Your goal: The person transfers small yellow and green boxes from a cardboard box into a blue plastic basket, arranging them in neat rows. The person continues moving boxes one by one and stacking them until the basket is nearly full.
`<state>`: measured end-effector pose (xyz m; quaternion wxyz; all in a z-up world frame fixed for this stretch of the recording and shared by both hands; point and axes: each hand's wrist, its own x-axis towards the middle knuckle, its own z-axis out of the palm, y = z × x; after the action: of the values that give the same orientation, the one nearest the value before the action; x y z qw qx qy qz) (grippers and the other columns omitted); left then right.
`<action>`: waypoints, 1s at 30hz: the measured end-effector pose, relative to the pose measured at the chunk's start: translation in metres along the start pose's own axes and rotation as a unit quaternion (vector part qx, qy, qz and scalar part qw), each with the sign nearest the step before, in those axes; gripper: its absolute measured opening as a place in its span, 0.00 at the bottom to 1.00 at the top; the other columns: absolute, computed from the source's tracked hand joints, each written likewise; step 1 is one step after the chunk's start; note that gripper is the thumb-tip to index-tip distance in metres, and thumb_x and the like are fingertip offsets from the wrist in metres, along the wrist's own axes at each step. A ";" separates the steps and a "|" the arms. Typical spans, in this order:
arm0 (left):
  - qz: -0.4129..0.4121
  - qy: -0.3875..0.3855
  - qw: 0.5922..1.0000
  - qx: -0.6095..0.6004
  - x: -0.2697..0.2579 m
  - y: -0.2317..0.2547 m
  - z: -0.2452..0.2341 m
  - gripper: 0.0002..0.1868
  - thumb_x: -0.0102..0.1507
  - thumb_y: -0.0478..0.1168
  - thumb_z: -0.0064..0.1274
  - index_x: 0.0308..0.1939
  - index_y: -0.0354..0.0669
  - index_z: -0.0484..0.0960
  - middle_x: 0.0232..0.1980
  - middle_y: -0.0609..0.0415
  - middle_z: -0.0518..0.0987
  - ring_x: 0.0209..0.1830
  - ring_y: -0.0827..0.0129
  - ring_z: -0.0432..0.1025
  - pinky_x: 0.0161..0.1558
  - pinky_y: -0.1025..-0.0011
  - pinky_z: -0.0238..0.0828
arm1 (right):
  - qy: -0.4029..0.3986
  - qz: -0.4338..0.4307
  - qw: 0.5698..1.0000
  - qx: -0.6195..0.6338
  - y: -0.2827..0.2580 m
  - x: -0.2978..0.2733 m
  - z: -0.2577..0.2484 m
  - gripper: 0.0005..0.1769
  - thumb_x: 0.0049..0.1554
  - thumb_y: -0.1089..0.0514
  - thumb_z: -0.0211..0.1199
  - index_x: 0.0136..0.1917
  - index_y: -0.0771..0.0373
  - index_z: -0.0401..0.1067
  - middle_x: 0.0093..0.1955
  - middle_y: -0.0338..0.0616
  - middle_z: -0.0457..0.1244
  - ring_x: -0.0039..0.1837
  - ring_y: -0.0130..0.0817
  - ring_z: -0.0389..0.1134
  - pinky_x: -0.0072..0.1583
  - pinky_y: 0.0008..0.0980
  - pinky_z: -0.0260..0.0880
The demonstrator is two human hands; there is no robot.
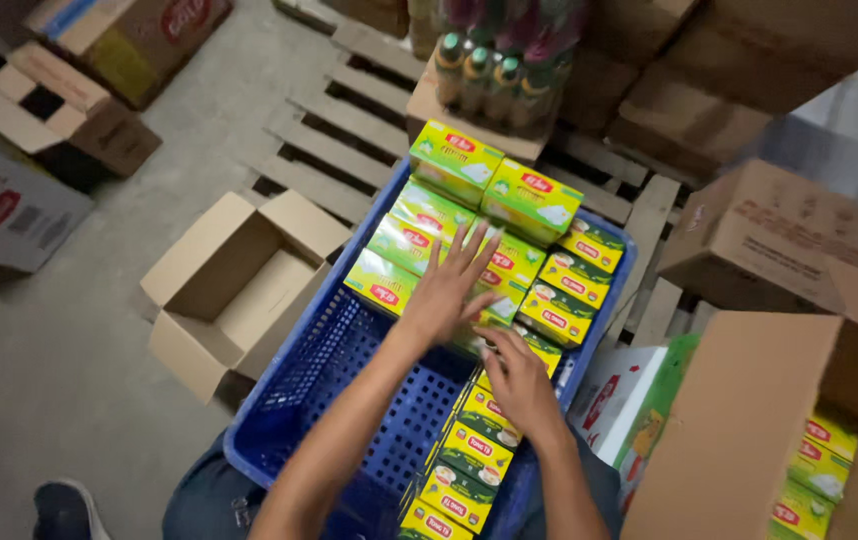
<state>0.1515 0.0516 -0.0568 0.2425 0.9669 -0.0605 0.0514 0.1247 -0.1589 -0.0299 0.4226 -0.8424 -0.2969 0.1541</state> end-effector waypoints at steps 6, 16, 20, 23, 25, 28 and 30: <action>-0.032 -0.030 0.998 -0.056 -0.083 0.028 0.031 0.46 0.76 0.60 0.47 0.92 0.52 0.46 0.93 0.45 0.50 0.92 0.43 0.42 0.82 0.27 0.40 | 0.118 -0.026 0.993 0.019 0.045 -0.018 -0.011 0.17 0.68 0.65 0.57 0.63 0.52 0.82 0.58 0.46 0.73 0.62 0.54 0.76 0.60 0.46 0.79; 0.029 -0.016 0.991 -0.132 -0.147 0.087 0.076 0.32 0.72 0.46 0.56 0.82 0.56 0.71 0.64 0.55 0.85 0.71 0.58 0.76 0.75 0.51 0.65 | -0.049 0.082 0.993 0.070 -0.089 -0.231 -0.131 0.16 0.66 0.57 0.62 0.63 0.61 0.83 0.63 0.58 0.75 0.68 0.62 0.76 0.68 0.59 0.74; 0.101 0.010 0.976 -0.191 -0.131 0.159 0.060 0.27 0.73 0.44 0.57 0.77 0.56 0.77 0.64 0.56 0.85 0.68 0.57 0.78 0.71 0.55 0.70 | -0.101 0.123 0.982 0.105 -0.062 -0.305 -0.197 0.16 0.64 0.52 0.67 0.59 0.60 0.87 0.56 0.53 0.78 0.63 0.51 0.80 0.67 0.55 0.75; 0.160 0.030 0.955 -0.249 -0.117 0.211 0.052 0.23 0.73 0.41 0.58 0.73 0.50 0.79 0.64 0.50 0.84 0.67 0.50 0.78 0.70 0.53 0.72 | -0.108 0.177 0.975 0.083 -0.021 -0.340 -0.249 0.16 0.62 0.51 0.70 0.57 0.60 0.88 0.53 0.50 0.80 0.61 0.45 0.81 0.66 0.51 0.77; 0.184 0.022 0.945 -0.270 -0.106 0.241 0.049 0.22 0.73 0.42 0.57 0.72 0.49 0.79 0.64 0.50 0.84 0.68 0.49 0.77 0.70 0.52 0.72 | -0.094 0.202 0.973 0.064 -0.002 -0.344 -0.281 0.14 0.61 0.52 0.71 0.56 0.61 0.88 0.52 0.53 0.81 0.61 0.46 0.81 0.66 0.53 0.77; 0.218 0.010 0.933 -0.288 -0.097 0.283 0.042 0.23 0.73 0.43 0.57 0.72 0.46 0.79 0.68 0.45 0.80 0.72 0.44 0.74 0.72 0.49 0.70 | -0.044 0.252 0.967 -0.002 0.026 -0.330 -0.313 0.15 0.61 0.59 0.67 0.59 0.65 0.84 0.52 0.57 0.78 0.59 0.47 0.76 0.67 0.54 0.73; 0.263 -0.009 0.920 -0.290 -0.092 0.306 0.038 0.24 0.77 0.44 0.52 0.78 0.49 0.71 0.78 0.42 0.72 0.78 0.47 0.70 0.76 0.50 0.67 | 0.025 0.316 0.946 -0.068 0.074 -0.319 -0.321 0.11 0.66 0.59 0.63 0.60 0.59 0.80 0.54 0.40 0.77 0.55 0.27 0.76 0.57 0.30 0.71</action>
<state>0.0202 -0.2255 0.0395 0.4894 0.8039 -0.3272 0.0845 0.0683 -0.5931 0.1045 0.3017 -0.9230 -0.0151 0.2383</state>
